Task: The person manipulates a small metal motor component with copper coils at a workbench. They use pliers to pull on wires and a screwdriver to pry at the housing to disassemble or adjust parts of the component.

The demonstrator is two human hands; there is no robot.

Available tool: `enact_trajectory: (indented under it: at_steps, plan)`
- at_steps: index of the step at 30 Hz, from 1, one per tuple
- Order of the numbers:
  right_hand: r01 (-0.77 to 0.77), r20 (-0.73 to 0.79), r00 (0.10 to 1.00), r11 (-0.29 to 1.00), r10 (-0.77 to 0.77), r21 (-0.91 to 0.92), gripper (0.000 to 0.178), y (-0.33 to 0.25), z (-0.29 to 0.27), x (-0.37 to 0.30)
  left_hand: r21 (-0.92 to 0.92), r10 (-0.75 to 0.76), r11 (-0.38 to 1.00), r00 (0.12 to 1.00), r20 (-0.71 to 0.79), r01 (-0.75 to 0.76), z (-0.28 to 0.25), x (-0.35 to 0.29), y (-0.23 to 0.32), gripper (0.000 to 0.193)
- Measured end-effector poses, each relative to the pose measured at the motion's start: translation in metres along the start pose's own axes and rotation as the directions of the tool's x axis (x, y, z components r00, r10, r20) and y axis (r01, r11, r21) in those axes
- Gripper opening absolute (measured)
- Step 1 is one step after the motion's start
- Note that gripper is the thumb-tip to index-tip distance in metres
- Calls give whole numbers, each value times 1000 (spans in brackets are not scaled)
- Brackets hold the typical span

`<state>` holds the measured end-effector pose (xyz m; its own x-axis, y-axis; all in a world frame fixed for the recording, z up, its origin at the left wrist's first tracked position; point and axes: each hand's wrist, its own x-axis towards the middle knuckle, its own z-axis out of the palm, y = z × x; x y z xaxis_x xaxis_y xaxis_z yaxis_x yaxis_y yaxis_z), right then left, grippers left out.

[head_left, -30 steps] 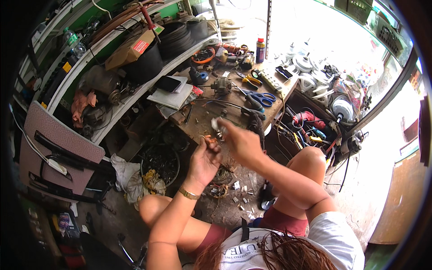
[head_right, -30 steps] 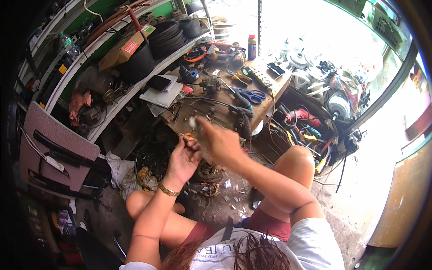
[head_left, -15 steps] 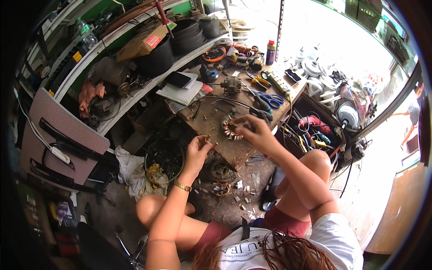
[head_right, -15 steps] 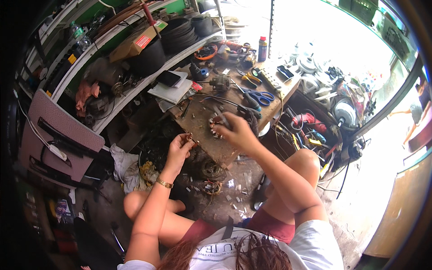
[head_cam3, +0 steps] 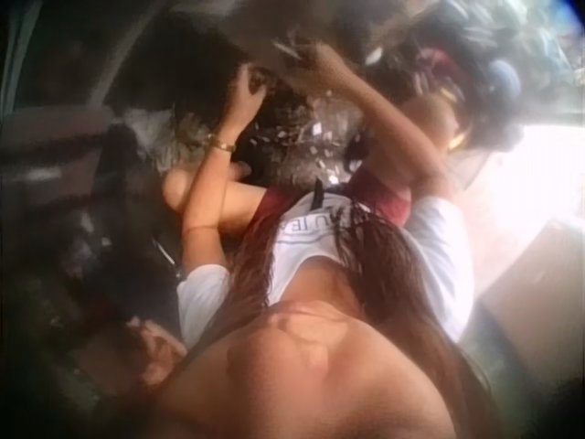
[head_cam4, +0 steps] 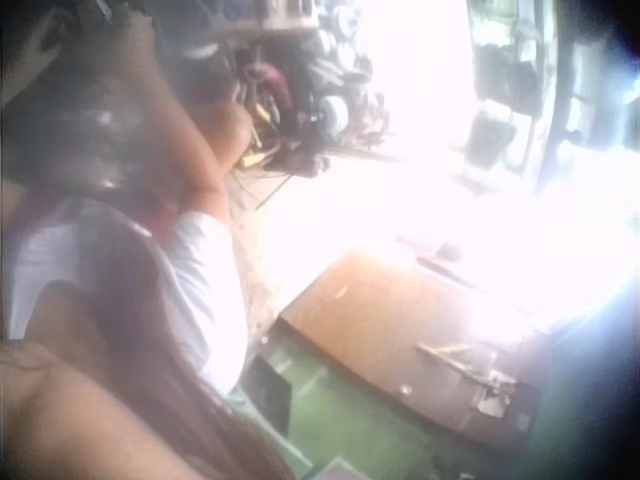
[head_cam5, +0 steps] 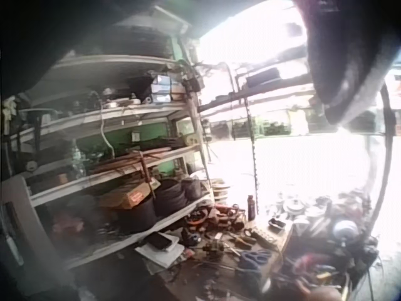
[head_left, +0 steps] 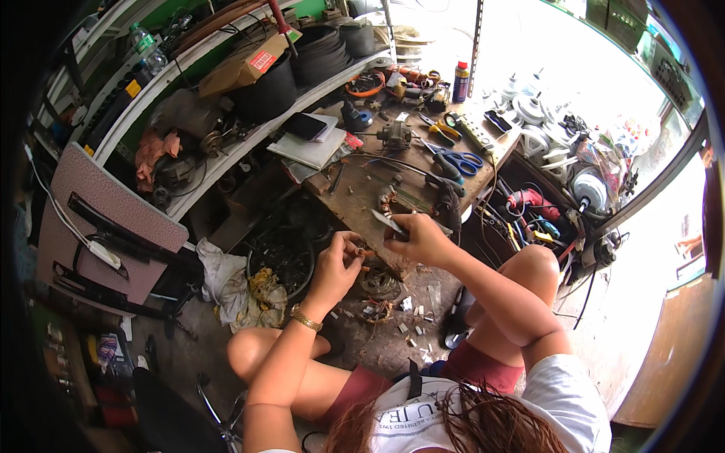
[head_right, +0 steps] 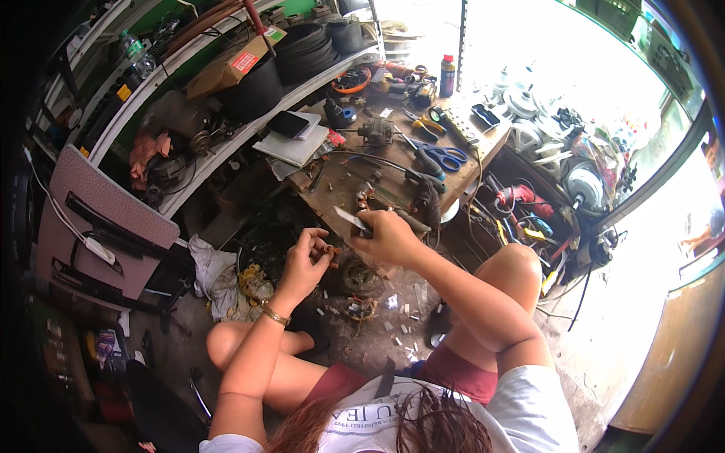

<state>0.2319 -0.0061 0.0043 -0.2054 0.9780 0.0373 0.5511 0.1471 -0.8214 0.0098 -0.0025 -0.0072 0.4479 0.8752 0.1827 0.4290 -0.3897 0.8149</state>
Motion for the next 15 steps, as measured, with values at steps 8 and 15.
enact_trajectory:
  at_steps: [8, 15]
  plan:
    - [105, -25, 994, 944, -102, 312, 22, 5, 8, 3, 281, 354, 855, 886, 301, -437, 2, -22, -8, 39]
    - [-120, 88, 992, 922, 93, 368, 24, -11, -14, 2, 20, -93, 996, 975, 204, 90, -32, -12, -36, 34]
